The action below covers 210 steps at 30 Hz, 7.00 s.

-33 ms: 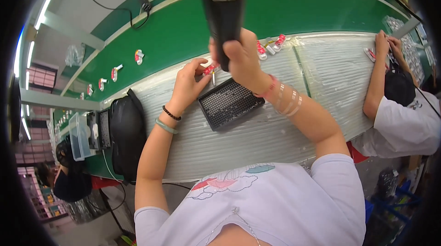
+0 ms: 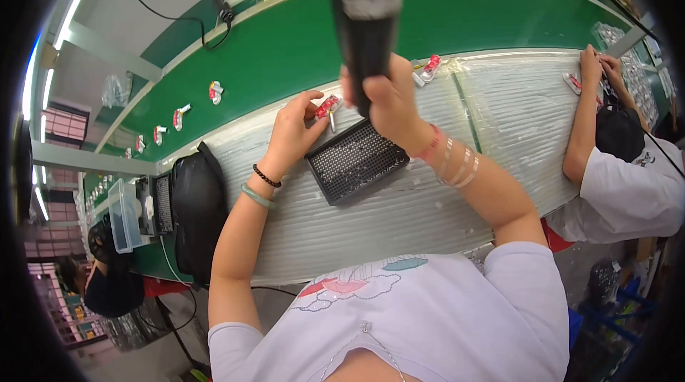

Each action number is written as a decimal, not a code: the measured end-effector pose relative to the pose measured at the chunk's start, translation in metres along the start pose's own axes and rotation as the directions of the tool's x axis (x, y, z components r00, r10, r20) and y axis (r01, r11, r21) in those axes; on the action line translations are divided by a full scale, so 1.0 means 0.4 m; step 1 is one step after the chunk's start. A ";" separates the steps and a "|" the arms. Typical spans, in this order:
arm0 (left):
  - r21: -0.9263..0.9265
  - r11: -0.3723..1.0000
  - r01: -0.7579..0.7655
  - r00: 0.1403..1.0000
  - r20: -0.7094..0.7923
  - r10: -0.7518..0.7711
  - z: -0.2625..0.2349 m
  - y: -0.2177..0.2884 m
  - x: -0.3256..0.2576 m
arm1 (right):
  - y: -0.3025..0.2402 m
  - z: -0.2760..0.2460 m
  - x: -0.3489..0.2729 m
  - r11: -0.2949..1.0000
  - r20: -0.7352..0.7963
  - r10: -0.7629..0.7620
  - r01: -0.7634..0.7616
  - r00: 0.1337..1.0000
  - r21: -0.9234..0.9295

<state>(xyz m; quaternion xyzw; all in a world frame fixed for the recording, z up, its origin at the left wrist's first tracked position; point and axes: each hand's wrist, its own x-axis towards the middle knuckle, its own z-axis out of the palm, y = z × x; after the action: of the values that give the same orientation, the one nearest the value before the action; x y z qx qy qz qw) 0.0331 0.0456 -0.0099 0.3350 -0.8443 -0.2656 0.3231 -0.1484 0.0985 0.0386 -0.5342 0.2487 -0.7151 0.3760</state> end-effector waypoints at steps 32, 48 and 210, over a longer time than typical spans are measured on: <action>0.303 0.752 0.585 0.686 -0.680 -0.260 -0.258 -0.345 0.059 | -0.055 -0.107 -0.107 0.958 -0.189 0.244 -0.266 0.951 -0.103; -0.067 0.998 -0.008 0.993 -0.117 0.000 -0.020 -0.036 -0.022 | 0.046 0.128 -0.046 0.936 0.051 0.351 -0.352 0.935 0.009; -0.186 0.982 0.008 0.997 -0.074 -0.022 -0.005 -0.056 -0.028 | 0.175 0.138 0.085 0.996 0.062 0.073 -0.069 0.995 -0.061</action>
<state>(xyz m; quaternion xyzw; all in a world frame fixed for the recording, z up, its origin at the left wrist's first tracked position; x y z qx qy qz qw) 0.0498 0.0392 -0.0277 0.3195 -0.8005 -0.3329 0.3824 -0.0818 0.0321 0.0222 -0.5586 0.2763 -0.6761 0.3930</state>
